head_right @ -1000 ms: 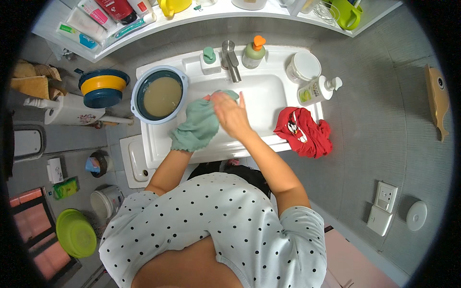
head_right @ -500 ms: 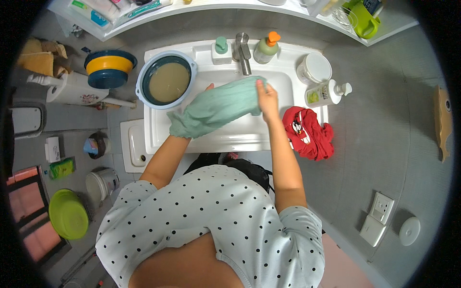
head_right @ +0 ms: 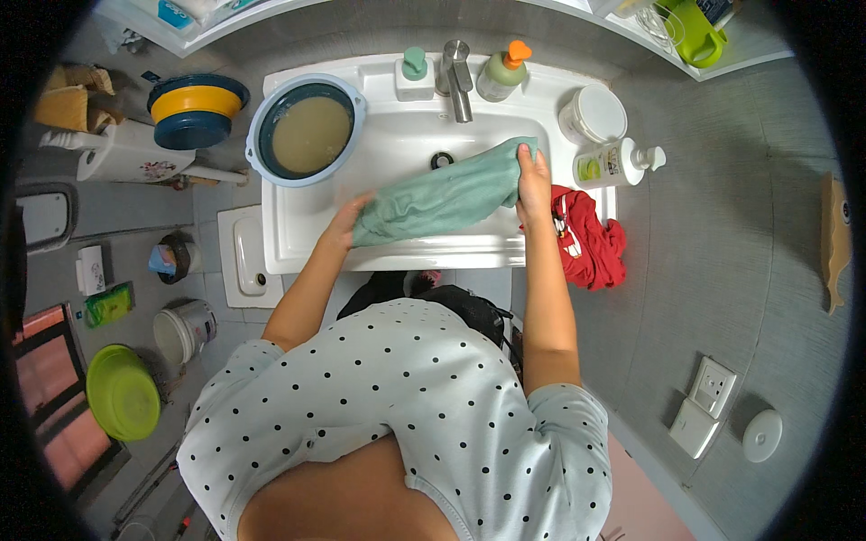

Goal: The person walks from a hallway into a bathroom, places a package on a toilet tank, and washes a green cloth in a basin of water at the sink. After wringing out the cloth, the person returns to the hallway and wipes the surface of a white door with the damp cloth.

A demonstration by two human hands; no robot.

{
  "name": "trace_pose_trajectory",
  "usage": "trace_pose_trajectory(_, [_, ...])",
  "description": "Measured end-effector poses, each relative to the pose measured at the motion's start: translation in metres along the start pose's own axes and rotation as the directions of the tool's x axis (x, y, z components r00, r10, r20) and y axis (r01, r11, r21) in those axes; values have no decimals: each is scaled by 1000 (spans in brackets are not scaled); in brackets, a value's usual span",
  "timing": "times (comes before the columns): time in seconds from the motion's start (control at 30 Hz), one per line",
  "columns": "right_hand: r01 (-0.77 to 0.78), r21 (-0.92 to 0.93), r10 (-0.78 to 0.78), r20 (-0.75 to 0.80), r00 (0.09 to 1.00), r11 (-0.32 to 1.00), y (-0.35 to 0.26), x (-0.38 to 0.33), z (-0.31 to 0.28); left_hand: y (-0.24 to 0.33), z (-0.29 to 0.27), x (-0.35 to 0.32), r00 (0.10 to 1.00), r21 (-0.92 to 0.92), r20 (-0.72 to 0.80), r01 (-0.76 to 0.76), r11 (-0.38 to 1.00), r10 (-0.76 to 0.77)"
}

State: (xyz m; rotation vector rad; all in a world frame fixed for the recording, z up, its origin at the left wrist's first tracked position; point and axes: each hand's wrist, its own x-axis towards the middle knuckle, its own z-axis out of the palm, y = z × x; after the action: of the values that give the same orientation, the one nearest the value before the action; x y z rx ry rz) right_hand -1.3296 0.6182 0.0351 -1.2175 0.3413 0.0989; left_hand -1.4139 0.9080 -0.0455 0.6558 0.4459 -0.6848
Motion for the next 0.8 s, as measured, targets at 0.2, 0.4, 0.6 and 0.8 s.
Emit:
trace_pose_trajectory(0.2, [205,-559,-201,68,977,804,36,-6,16,-2,13,7,998,-199,47,44,979,-36])
trace_pose_trajectory(0.4, [465,-851,-164,436,885,246,93,-36,80,-26,44,40,1000,-461,11,-14,887,22])
trace_pose_trajectory(0.6, [327,-900,-189,281,941,290,100,-11,76,-13,75,36,996,-470,-53,-87,878,71])
trace_pose_trajectory(0.8, [236,-919,-121,207,971,317,103,3,67,-14,92,37,992,-429,-80,-119,895,94])
